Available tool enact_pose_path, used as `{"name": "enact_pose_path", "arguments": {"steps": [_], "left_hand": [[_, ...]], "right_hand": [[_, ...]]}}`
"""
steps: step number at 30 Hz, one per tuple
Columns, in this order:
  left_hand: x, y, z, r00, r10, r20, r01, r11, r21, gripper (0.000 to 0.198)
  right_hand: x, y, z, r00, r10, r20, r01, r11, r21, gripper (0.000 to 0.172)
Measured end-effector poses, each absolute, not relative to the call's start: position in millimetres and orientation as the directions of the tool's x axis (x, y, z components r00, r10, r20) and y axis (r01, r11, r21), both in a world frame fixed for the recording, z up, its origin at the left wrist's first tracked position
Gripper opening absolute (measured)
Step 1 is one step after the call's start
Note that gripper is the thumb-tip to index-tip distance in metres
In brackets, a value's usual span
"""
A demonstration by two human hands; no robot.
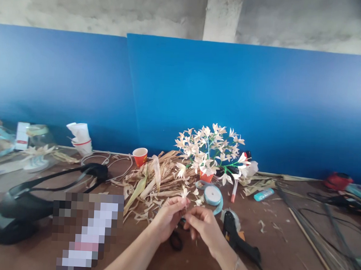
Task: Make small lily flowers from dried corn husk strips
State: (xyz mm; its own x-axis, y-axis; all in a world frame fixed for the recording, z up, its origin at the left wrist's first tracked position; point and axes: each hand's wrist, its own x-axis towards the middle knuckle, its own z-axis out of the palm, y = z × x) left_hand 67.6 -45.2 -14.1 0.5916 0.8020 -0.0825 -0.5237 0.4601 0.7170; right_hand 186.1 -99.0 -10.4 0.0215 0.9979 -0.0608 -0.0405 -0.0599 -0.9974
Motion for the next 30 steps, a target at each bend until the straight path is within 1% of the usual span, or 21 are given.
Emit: {"name": "enact_pose_path", "arguments": {"steps": [6,13,18,23,26,30], "left_hand": [[71,-48,-15,0.591,0.805,-0.052,-0.532,0.438,0.725,0.018],[74,-52,-14,0.569,0.822,-0.028,-0.528,0.391,0.754,0.022],[75,-55,-13,0.514,0.857,-0.010,-0.480,0.298,0.825,0.024],[75,-55,-15,0.409,0.912,0.017,-0.400,0.163,0.902,0.024],[72,-53,-14,0.345,0.938,0.026,-0.400,0.122,0.908,0.023],[70,-51,-9,0.380,0.925,-0.015,-0.434,0.193,0.880,0.024]], "right_hand": [[182,-96,-19,0.087,0.996,0.008,-0.031,0.011,-0.999,0.029],[183,-95,-23,0.143,0.989,0.035,-0.016,0.037,-0.999,0.034],[183,-96,-23,0.169,0.983,0.076,0.004,0.076,-0.997,0.035],[184,-96,-22,0.206,0.970,0.130,0.067,0.118,-0.991,0.031],[183,-96,-24,0.180,0.979,0.101,0.092,0.085,-0.992,0.028],[182,-95,-25,0.166,0.985,0.042,0.072,0.031,-0.997,0.028]]}}
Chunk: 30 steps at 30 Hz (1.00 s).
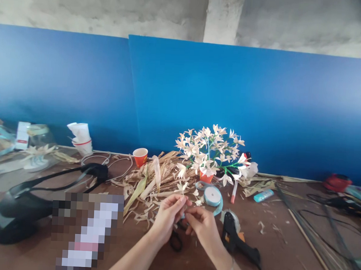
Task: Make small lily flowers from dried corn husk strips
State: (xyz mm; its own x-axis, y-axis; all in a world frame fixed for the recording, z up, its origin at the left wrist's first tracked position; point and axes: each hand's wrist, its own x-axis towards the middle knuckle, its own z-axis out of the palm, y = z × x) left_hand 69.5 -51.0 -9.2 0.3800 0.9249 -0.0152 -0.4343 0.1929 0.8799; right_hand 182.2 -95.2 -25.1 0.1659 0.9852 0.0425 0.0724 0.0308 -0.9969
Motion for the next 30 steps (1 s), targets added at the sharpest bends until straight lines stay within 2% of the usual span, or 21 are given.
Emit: {"name": "enact_pose_path", "arguments": {"steps": [3,8,20,30], "left_hand": [[70,-51,-8,0.404,0.914,-0.036,-0.467,0.240,0.851,0.024],[71,-50,-9,0.396,0.918,-0.026,-0.434,0.212,0.876,0.024],[70,-51,-8,0.399,0.917,-0.025,-0.424,0.208,0.882,0.025],[69,-53,-6,0.395,0.917,0.052,-0.426,0.133,0.895,0.023]], "right_hand": [[181,-96,-23,0.158,0.986,0.055,0.062,0.046,-0.997,0.028],[181,-98,-23,0.165,0.983,0.078,0.085,0.065,-0.994,0.031],[182,-101,-23,0.137,0.970,0.200,0.229,0.165,-0.959,0.032],[184,-103,-15,0.138,0.966,0.219,0.270,0.176,-0.947,0.027]]}}
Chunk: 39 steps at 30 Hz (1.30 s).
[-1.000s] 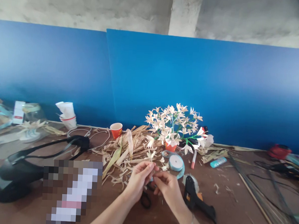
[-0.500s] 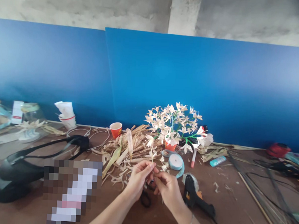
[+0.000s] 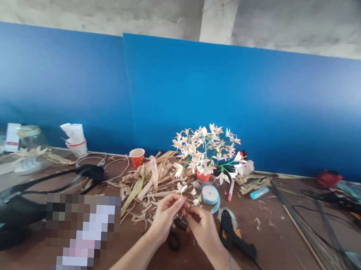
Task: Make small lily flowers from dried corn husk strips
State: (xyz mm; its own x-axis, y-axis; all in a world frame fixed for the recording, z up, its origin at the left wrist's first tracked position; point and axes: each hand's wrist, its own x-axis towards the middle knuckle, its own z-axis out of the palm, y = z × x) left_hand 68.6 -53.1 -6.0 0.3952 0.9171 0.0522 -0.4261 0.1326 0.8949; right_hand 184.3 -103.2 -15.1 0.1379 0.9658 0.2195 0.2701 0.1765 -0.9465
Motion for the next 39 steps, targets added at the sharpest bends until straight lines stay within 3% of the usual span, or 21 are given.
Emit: {"name": "enact_pose_path", "arguments": {"steps": [5,9,19,23,27,33,34,35,37,39], "left_hand": [[67,-49,-9,0.334,0.939,0.081,-0.378,0.054,0.924,0.022],[69,-48,-15,0.349,0.932,0.102,-0.295,0.006,0.955,0.021],[74,-54,-12,0.511,0.859,-0.031,-0.200,0.154,0.968,0.024],[75,-55,-12,0.447,0.889,0.098,-0.111,-0.053,0.992,0.018],[73,-56,-16,0.374,0.898,0.232,0.085,-0.283,0.955,0.016],[73,-51,-17,0.294,0.933,0.208,0.118,-0.252,0.961,0.018],[73,-50,-16,0.281,0.942,0.183,0.109,-0.221,0.969,0.018],[73,-49,-16,0.272,0.949,0.158,0.098,-0.190,0.977,0.018],[73,-47,-15,0.260,0.958,0.119,0.082,-0.145,0.986,0.018],[73,-46,-15,0.255,0.961,0.108,0.080,-0.132,0.988,0.016]], "right_hand": [[183,-107,-4,0.232,0.922,0.311,0.243,0.254,-0.936,0.024],[184,-106,-5,0.293,0.903,0.314,0.121,0.291,-0.949,0.021],[189,-99,-12,0.325,0.923,0.205,-0.035,0.229,-0.973,0.023],[190,-97,-14,0.345,0.925,0.160,-0.082,0.199,-0.977,0.026],[187,-95,-16,0.357,0.924,0.140,-0.013,0.155,-0.988,0.026],[216,-106,11,0.248,0.963,0.107,0.235,0.047,-0.971,0.017],[227,-113,17,0.247,0.963,0.104,0.314,0.021,-0.949,0.012],[238,-121,22,0.260,0.961,0.095,0.547,-0.066,-0.835,0.006],[258,-138,27,0.361,0.925,0.114,0.830,-0.263,-0.492,0.010],[269,-154,22,0.414,0.905,0.101,0.900,-0.389,-0.198,0.016]]}}
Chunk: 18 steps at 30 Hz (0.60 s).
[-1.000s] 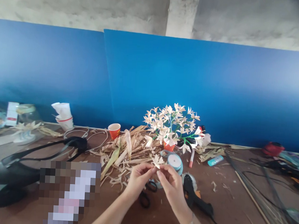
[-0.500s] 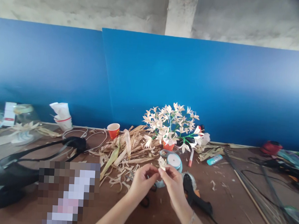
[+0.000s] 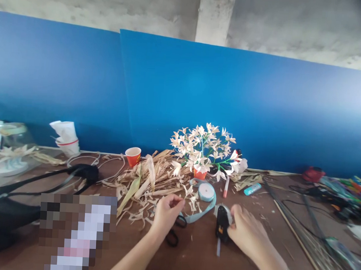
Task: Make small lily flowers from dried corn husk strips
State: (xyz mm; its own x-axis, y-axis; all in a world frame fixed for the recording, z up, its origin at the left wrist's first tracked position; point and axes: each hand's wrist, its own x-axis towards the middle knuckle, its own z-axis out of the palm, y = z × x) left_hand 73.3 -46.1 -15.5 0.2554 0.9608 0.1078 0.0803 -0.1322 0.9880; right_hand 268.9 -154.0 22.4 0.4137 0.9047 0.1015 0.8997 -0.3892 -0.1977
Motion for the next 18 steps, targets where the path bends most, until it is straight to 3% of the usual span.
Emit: {"name": "enact_pose_path", "arguments": {"steps": [3,6,10,14,18], "left_hand": [[74,-45,-18,0.265,0.959,0.101,0.083,-0.127,0.988,0.015],[75,-45,-21,0.290,0.956,0.036,0.071,-0.059,0.996,0.018],[76,-44,-23,0.306,0.951,-0.034,0.017,0.030,0.999,0.017],[76,-43,-22,0.308,0.948,-0.084,0.019,0.082,0.996,0.017],[74,-43,-21,0.289,0.955,-0.071,0.008,0.071,0.997,0.018]], "right_hand": [[270,-168,3,0.429,0.898,0.094,0.903,-0.430,-0.010,0.032],[268,-171,-16,0.356,0.925,0.129,0.933,-0.359,-0.001,0.040],[275,-169,-22,0.304,0.926,0.226,0.950,-0.277,-0.144,0.038],[270,-164,-8,0.160,0.921,0.355,0.922,-0.011,-0.386,0.033],[246,-152,7,-0.005,0.928,0.373,0.853,0.199,-0.482,0.010]]}}
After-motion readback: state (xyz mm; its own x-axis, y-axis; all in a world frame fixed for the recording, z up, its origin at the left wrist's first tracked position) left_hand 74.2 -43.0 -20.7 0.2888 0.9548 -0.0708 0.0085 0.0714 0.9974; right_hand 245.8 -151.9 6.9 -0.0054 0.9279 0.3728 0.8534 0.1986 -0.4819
